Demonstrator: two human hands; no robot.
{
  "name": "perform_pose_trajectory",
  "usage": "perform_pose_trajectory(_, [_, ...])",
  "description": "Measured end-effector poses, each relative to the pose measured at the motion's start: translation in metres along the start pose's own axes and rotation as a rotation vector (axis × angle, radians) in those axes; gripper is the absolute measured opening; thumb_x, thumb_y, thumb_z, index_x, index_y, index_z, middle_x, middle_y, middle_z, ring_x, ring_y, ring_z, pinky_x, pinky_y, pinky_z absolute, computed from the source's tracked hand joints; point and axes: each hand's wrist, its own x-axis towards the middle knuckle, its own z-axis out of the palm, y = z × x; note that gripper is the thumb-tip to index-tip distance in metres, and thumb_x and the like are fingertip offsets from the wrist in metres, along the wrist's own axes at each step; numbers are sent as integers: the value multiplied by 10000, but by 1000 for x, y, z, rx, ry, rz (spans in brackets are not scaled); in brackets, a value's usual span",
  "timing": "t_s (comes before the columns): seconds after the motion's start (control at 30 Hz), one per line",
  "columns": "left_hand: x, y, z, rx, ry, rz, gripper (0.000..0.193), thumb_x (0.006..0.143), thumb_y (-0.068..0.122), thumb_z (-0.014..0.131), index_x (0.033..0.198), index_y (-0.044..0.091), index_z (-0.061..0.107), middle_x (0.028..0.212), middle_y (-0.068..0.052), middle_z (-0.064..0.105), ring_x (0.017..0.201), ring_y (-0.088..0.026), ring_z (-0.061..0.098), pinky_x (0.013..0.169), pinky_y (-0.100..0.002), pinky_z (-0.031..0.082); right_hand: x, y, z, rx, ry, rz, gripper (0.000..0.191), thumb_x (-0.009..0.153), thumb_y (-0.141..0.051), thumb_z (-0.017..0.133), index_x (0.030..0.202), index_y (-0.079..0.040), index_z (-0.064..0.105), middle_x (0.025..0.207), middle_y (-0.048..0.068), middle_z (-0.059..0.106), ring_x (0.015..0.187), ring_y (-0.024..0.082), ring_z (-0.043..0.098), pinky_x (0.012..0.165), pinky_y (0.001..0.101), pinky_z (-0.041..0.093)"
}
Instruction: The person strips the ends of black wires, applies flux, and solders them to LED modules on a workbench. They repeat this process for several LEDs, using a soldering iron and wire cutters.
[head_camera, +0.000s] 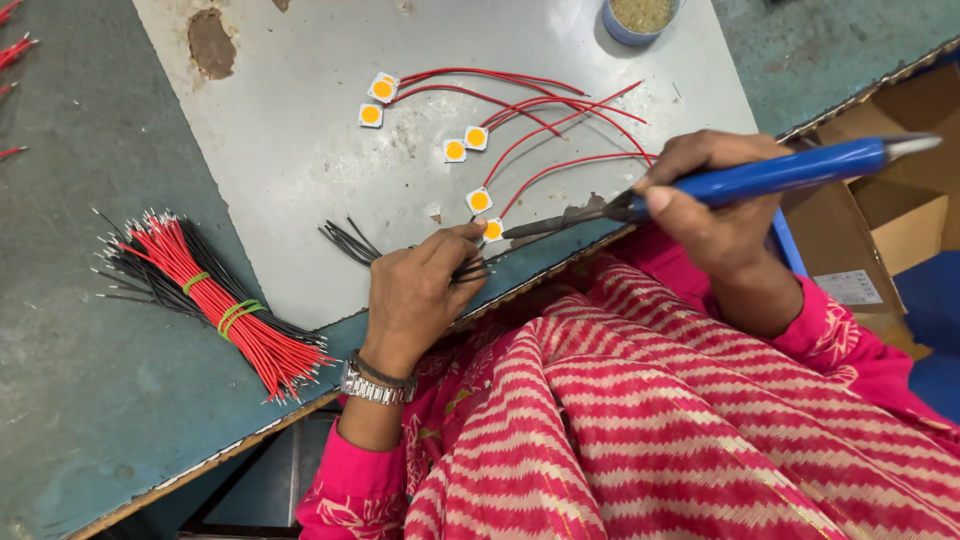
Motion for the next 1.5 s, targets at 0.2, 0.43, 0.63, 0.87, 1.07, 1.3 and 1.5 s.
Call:
perform_pose_trajectory(0.2, [-1,1,-1,-17,-7,4,215,792,141,818,917,89,651,1159,18,753,701,-242,699,594,-360,534,22,-16,24,-148,-137,-156,108,898,-63,711,866,27,659,824,124,711,628,161,688,592,236,526])
perform_pose_trajectory(0.43, [-1,2,-2,-44,17,1,172,841,135,796,895,84,641,1173,13,756,686,-242,692,589,-344,532,31,-28,29,-177,-192,-159,116,880,-57,734,839,6,645,788,105,701,593,158,660,554,260,491])
perform_pose_trajectory(0.63, [0,3,-3,-44,8,10,181,827,159,797,906,75,658,1177,11,755,686,-250,692,584,-357,531,40,-43,29,-209,-298,-220,89,862,-52,733,828,-8,664,760,77,698,617,180,666,541,271,496])
perform_pose_trajectory(0.87, [0,4,-4,-66,2,1,192,823,152,802,916,74,654,1171,20,751,735,-239,713,611,-357,546,43,-53,30,-228,-315,-235,76,836,-44,725,799,-2,673,726,72,693,603,186,638,529,280,484])
perform_pose_trajectory(1.07, [0,3,-3,-80,-14,1,214,804,154,809,924,69,653,1169,29,744,750,-231,719,627,-356,553,43,-49,26,-225,-274,-222,92,827,-52,732,809,-3,656,742,94,678,587,182,663,549,267,498])
perform_pose_trajectory(1.3, [0,3,-4,-78,-25,-6,214,799,159,815,925,68,669,1174,28,742,737,-233,714,632,-362,554,43,-47,30,-214,-299,-205,91,829,-41,740,802,2,664,732,87,682,585,175,649,535,262,483])
perform_pose_trajectory(1.5, [2,4,-4,-78,-30,-13,200,801,165,801,924,68,675,1163,36,741,725,-229,712,629,-363,552,45,-51,31,-237,-341,-220,77,827,-43,736,804,3,679,737,83,689,622,186,653,536,269,490])
